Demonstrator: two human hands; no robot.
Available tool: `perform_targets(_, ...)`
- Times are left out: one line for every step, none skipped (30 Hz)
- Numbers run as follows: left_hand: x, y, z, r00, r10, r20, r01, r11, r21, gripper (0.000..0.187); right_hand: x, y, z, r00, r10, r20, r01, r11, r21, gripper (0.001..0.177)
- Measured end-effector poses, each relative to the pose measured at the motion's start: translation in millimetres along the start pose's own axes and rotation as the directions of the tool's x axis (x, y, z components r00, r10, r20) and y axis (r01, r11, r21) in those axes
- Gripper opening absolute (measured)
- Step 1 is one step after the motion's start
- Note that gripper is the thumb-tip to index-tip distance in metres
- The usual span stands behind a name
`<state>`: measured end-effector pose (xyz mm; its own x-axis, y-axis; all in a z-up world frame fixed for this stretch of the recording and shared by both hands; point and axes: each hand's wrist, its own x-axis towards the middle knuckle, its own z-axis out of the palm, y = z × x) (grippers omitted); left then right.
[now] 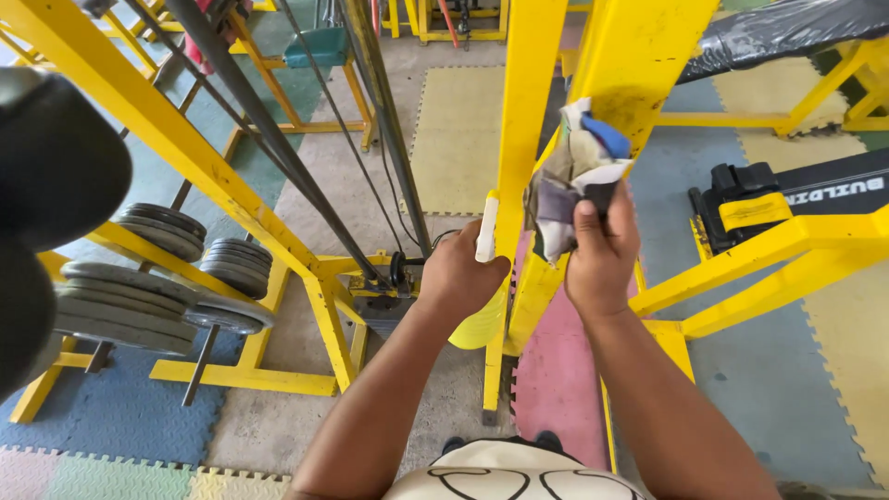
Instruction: Cleaning various parts of yellow gym machines with a spray bottle and a cloth.
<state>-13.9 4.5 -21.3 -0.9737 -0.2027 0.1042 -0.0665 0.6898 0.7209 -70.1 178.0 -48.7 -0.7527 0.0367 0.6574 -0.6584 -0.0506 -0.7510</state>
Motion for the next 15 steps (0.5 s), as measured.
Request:
perform_targets(2.5,1.6,2.8,1.000,0.026,-0.016,-0.026,1.000,-0.016,0.058,4.1,-4.8,-3.5,0.997,-0.075,-0.027,0.074,0.997,-0.021,0.040)
perform_targets(5.5,4.4,4.2,1.000,0.029,-0.012,-0.029,0.999,-0.018,0.058,5.5,-5.7,-7.2,0.997,-0.075,-0.029,0.074,0.997,-0.026,0.040)
perform_targets(6.0,5.5,5.6,1.000,0.028,0.008,-0.027,0.999,-0.022,0.057,4.6,-6.6,-10.2,0.996,-0.055,-0.063,0.060,0.994,0.089,0.040)
perform_targets(6.5,6.5,6.7,0.999,0.026,0.027,-0.026,0.999,-0.026,0.056,3.6,-7.6,-12.8,0.995,-0.030,-0.095,0.049,0.978,0.202,0.041)
perform_targets(8.8,5.1,10.4,0.999,0.026,0.026,-0.025,0.999,-0.027,0.056,4.5,-7.9,-16.3,0.995,-0.031,-0.095,0.049,0.978,0.202,0.041)
perform_targets(10.9,4.0,13.8,0.999,0.022,0.029,-0.022,1.000,-0.018,0.053,5.6,-8.5,-19.8,0.994,-0.015,-0.111,0.043,0.966,0.254,0.042)
perform_targets(14.3,3.9,16.6,0.999,0.023,0.031,-0.023,1.000,-0.009,0.051,7.9,-9.4,-23.3,0.992,-0.002,-0.128,0.042,0.951,0.305,0.042)
perform_targets(17.2,3.8,18.6,0.999,0.027,0.030,-0.027,1.000,-0.008,0.051,7.8,-8.4,-25.5,0.991,-0.006,-0.130,0.046,0.951,0.305,0.042)
perform_targets(19.1,3.2,21.0,0.999,0.018,0.035,-0.017,1.000,-0.005,0.051,6.5,-7.6,-27.9,0.990,0.003,-0.142,0.037,0.960,0.276,0.041)
perform_targets(21.1,2.6,23.5,0.999,0.008,0.040,-0.008,1.000,-0.001,0.052,5.2,-6.6,-30.4,0.988,0.011,-0.154,0.028,0.969,0.247,0.040)
perform_targets(22.2,4.0,22.9,0.999,0.013,0.042,-0.013,1.000,-0.001,0.052,5.4,-9.0,-30.4,0.987,0.009,-0.159,0.031,0.969,0.245,0.040)
perform_targets(23.3,5.5,22.6,0.998,-0.019,0.060,0.019,1.000,0.002,0.049,5.6,-11.3,-30.6,0.987,0.000,-0.163,0.038,0.972,0.232,0.041)
perform_targets(24.5,7.3,22.4,0.996,-0.050,0.078,0.050,0.999,0.006,0.047,5.8,-13.7,-31.1,0.986,-0.009,-0.169,0.046,0.975,0.219,0.041)
perform_targets(26.9,4.7,25.3,0.996,-0.045,0.081,0.045,0.999,0.006,0.047,5.2,-14.4,-31.0,0.985,-0.011,-0.174,0.049,0.975,0.215,0.041)
perform_targets(28.5,1.7,28.7,0.998,-0.016,0.064,0.016,1.000,0.008,0.048,3.6,-15.1,-31.2,0.986,-0.037,-0.160,0.060,0.988,0.141,0.042)
